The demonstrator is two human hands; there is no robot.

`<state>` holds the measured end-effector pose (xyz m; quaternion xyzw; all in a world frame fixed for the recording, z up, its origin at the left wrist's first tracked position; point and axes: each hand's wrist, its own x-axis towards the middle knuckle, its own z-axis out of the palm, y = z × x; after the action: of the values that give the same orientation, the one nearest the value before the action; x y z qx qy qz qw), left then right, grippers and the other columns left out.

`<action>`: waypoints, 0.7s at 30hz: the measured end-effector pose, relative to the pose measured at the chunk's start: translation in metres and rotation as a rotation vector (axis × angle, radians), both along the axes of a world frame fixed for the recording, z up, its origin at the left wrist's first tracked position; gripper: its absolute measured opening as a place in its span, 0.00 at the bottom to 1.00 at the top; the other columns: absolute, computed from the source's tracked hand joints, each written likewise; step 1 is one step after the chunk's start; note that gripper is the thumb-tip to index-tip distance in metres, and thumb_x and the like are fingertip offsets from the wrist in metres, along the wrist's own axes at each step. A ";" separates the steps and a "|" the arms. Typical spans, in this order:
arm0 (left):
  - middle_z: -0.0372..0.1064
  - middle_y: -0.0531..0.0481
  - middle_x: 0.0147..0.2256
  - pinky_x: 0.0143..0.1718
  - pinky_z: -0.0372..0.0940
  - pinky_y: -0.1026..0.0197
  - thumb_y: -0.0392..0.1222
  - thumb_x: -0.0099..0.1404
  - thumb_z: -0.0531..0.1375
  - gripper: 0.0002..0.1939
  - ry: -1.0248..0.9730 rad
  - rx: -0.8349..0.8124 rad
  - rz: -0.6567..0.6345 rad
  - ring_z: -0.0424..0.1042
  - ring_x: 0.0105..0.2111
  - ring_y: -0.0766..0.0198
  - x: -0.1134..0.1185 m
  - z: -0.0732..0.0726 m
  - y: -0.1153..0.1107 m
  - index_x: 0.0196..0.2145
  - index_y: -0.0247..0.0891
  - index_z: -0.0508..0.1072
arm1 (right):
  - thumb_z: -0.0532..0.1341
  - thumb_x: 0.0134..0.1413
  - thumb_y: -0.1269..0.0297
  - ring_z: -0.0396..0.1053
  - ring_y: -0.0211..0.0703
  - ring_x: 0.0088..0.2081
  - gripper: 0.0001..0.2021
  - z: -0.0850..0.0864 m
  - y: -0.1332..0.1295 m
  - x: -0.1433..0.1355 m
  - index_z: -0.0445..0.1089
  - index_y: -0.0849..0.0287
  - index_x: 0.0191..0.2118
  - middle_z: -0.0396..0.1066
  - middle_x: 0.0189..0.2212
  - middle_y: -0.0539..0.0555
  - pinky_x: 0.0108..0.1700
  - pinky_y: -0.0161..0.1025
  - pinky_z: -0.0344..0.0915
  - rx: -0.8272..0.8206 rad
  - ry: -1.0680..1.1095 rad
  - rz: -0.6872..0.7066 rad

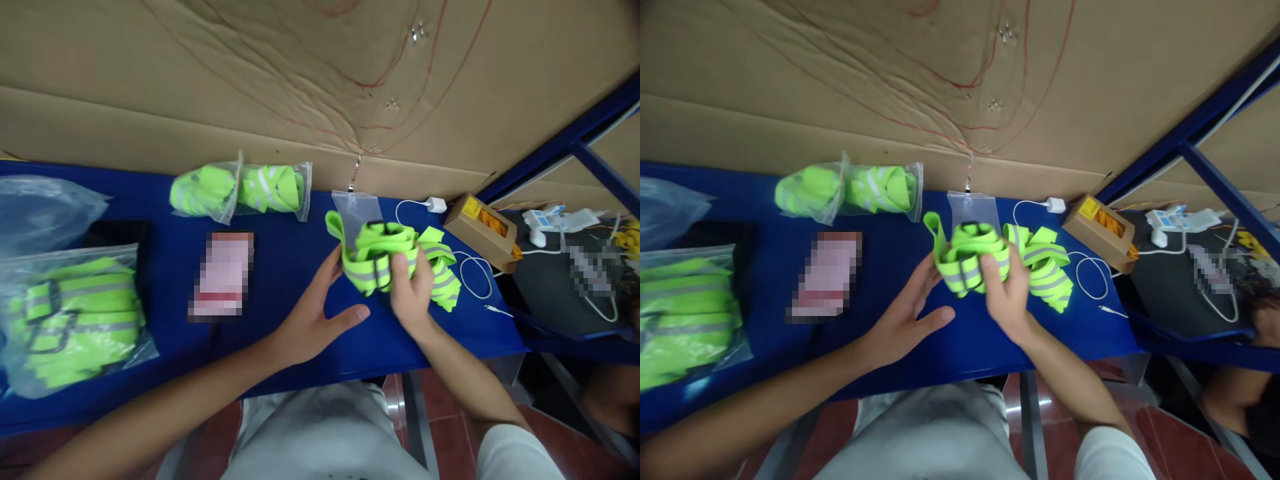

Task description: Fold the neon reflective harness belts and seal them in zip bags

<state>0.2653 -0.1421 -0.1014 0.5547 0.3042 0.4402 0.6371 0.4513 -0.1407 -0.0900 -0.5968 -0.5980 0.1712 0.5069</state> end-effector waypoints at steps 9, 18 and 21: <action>0.65 0.41 0.61 0.63 0.60 0.49 0.51 0.56 0.73 0.43 -0.122 -0.140 -0.075 0.63 0.63 0.46 0.001 -0.018 0.012 0.64 0.44 0.59 | 0.56 0.67 0.49 0.73 0.47 0.38 0.18 -0.018 -0.017 -0.021 0.65 0.53 0.55 0.75 0.38 0.53 0.42 0.42 0.70 -0.147 0.034 0.266; 0.64 0.42 0.63 0.62 0.62 0.50 0.52 0.50 0.76 0.50 -0.187 -0.215 -0.223 0.63 0.64 0.44 -0.002 -0.015 0.006 0.66 0.47 0.60 | 0.48 0.68 0.42 0.67 0.55 0.56 0.25 -0.007 -0.010 -0.010 0.70 0.55 0.52 0.69 0.52 0.60 0.59 0.52 0.64 0.011 -0.036 0.233; 0.66 0.41 0.61 0.59 0.65 0.50 0.55 0.54 0.74 0.47 -0.187 -0.242 -0.226 0.66 0.61 0.45 -0.001 -0.020 0.005 0.66 0.46 0.60 | 0.50 0.68 0.43 0.67 0.52 0.59 0.25 -0.004 -0.006 -0.009 0.64 0.53 0.61 0.68 0.58 0.58 0.61 0.49 0.64 -0.147 0.110 0.343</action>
<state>0.2642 -0.1366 -0.1214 0.4615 0.2302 0.3757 0.7700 0.4423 -0.1466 -0.0942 -0.5113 -0.6481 0.3305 0.4574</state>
